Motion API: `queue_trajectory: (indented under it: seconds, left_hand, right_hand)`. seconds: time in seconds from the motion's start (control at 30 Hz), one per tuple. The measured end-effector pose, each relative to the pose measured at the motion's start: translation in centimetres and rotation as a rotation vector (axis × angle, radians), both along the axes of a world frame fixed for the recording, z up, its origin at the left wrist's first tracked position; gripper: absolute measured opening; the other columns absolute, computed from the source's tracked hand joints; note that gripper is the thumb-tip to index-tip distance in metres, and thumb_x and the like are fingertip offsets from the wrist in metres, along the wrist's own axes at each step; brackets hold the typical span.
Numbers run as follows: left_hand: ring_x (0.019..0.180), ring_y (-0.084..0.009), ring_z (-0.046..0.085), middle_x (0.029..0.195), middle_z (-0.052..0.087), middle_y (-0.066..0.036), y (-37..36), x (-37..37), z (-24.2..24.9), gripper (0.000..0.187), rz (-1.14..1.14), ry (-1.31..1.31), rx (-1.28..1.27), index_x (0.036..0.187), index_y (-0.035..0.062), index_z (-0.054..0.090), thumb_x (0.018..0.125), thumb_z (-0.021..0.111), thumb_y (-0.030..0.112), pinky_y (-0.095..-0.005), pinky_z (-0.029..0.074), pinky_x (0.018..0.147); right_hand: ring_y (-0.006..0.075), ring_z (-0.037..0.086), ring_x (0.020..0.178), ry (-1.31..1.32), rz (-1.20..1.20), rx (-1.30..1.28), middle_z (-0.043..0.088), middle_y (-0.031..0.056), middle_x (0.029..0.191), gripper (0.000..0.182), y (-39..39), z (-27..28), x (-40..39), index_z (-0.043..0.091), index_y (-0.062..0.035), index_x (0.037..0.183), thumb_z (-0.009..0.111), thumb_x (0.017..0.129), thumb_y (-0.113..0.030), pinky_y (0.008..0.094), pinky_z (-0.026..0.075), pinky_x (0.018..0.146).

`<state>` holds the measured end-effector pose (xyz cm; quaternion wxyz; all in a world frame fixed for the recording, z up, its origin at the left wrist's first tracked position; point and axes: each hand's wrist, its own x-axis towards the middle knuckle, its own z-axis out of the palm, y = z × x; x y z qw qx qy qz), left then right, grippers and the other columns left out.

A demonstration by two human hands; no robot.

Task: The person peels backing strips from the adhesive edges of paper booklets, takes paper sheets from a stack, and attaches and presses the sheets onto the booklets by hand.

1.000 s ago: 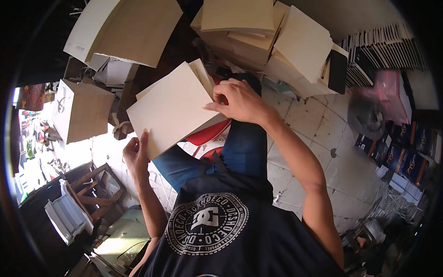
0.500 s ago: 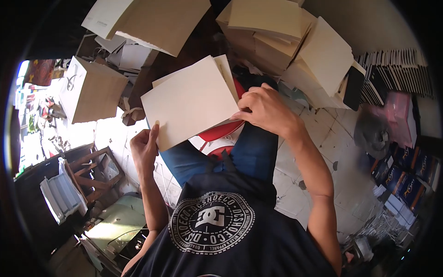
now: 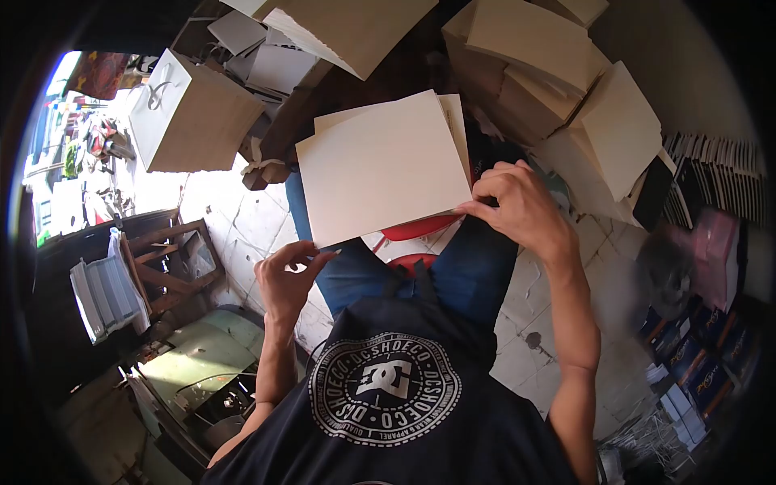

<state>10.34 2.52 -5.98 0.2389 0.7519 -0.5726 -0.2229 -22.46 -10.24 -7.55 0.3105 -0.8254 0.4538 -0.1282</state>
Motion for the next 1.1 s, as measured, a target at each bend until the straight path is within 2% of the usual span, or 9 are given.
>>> queue_trajectory:
  seconds: [0.23, 0.4, 0.5, 0.7, 0.8, 0.9, 1.0, 1.1]
  left_hand:
    - [0.059, -0.0119, 0.069, 0.069, 0.073, -0.008, -0.1, 0.2, 0.0, 0.017, -0.008, -0.017, -0.07, 0.085, 0.0021, 0.076, 0.075, 0.085, 0.013, -0.0235, 0.052, 0.057]
    - [0.058, -0.0109, 0.068, 0.066, 0.072, -0.009, -0.3, 0.3, 0.3, 0.014, -0.007, 0.036, -0.018, 0.086, 0.0011, 0.076, 0.079, 0.082, 0.011, -0.0225, 0.051, 0.056]
    - [0.059, -0.0133, 0.069, 0.068, 0.072, -0.01, -0.4, 0.6, 0.1, 0.015, -0.001, 0.049, 0.007, 0.086, 0.0033, 0.077, 0.079, 0.082, 0.015, -0.0247, 0.051, 0.056]
    - [0.058, -0.0119, 0.068, 0.065, 0.07, -0.009, -1.0, 0.5, 0.9, 0.014, 0.016, 0.083, 0.119, 0.085, 0.003, 0.077, 0.079, 0.081, 0.015, -0.0233, 0.05, 0.055]
    - [0.057, -0.0116, 0.067, 0.064, 0.07, -0.008, -0.9, 0.4, 0.9, 0.014, -0.001, 0.062, 0.092, 0.085, 0.0031, 0.076, 0.08, 0.081, 0.016, -0.0236, 0.05, 0.055]
    - [0.059, -0.011, 0.067, 0.066, 0.071, -0.009, -0.9, 0.5, 1.0, 0.02, -0.066, 0.084, 0.023, 0.082, -0.0022, 0.075, 0.082, 0.081, 0.017, -0.0221, 0.05, 0.055]
    - [0.055, -0.0114, 0.064, 0.061, 0.067, -0.008, -1.4, 0.9, 0.0, 0.04, 0.196, 0.33, 0.201, 0.077, -0.0036, 0.073, 0.09, 0.073, 0.035, -0.0243, 0.048, 0.053]
    - [0.052, -0.0109, 0.061, 0.06, 0.065, -0.007, -1.3, 2.5, -2.5, 0.06, 0.176, 0.513, 0.4, 0.076, -0.0048, 0.072, 0.093, 0.062, 0.052, -0.0233, 0.044, 0.049]
  right_hand:
    - [0.0261, 0.062, 0.078, -0.027, 0.015, -0.03, 0.066, 0.0085, 0.074, 0.031, -0.1, 0.4, 0.2, 0.068, -0.0016, 0.072, 0.08, 0.077, -0.03, 0.0393, 0.042, 0.074]
    - [0.0265, 0.062, 0.078, -0.042, 0.014, -0.041, 0.067, 0.0091, 0.074, 0.031, -0.1, 0.4, 0.2, 0.068, -0.0012, 0.072, 0.08, 0.076, -0.029, 0.0384, 0.042, 0.075]
    - [0.0268, 0.062, 0.078, -0.049, 0.021, -0.038, 0.067, 0.0094, 0.074, 0.03, -0.2, 0.5, 0.3, 0.068, -0.001, 0.072, 0.08, 0.076, -0.028, 0.0383, 0.042, 0.075]
    - [0.0271, 0.062, 0.078, -0.054, 0.023, -0.025, 0.067, 0.0098, 0.074, 0.029, -0.2, 0.4, 0.3, 0.069, -0.0004, 0.072, 0.08, 0.076, -0.027, 0.0388, 0.043, 0.076]
    - [0.0271, 0.062, 0.078, -0.048, 0.019, -0.02, 0.067, 0.0097, 0.074, 0.03, -0.2, 0.4, 0.2, 0.069, -0.0002, 0.073, 0.081, 0.076, -0.027, 0.0387, 0.043, 0.076]
    - [0.0271, 0.062, 0.079, -0.036, 0.012, -0.007, 0.068, 0.0097, 0.075, 0.03, -0.2, 0.6, 0.3, 0.069, -0.0002, 0.073, 0.081, 0.076, -0.028, 0.0386, 0.043, 0.077]
    - [0.0273, 0.062, 0.08, -0.035, 0.009, 0.005, 0.068, 0.0096, 0.076, 0.03, -0.2, 0.5, 0.3, 0.07, -0.0002, 0.075, 0.08, 0.076, -0.028, 0.0387, 0.044, 0.078]
    - [0.0273, 0.063, 0.08, -0.037, 0.001, -0.004, 0.068, 0.0093, 0.077, 0.03, -0.1, 0.1, 0.1, 0.07, -0.0005, 0.074, 0.08, 0.076, -0.028, 0.0389, 0.044, 0.078]
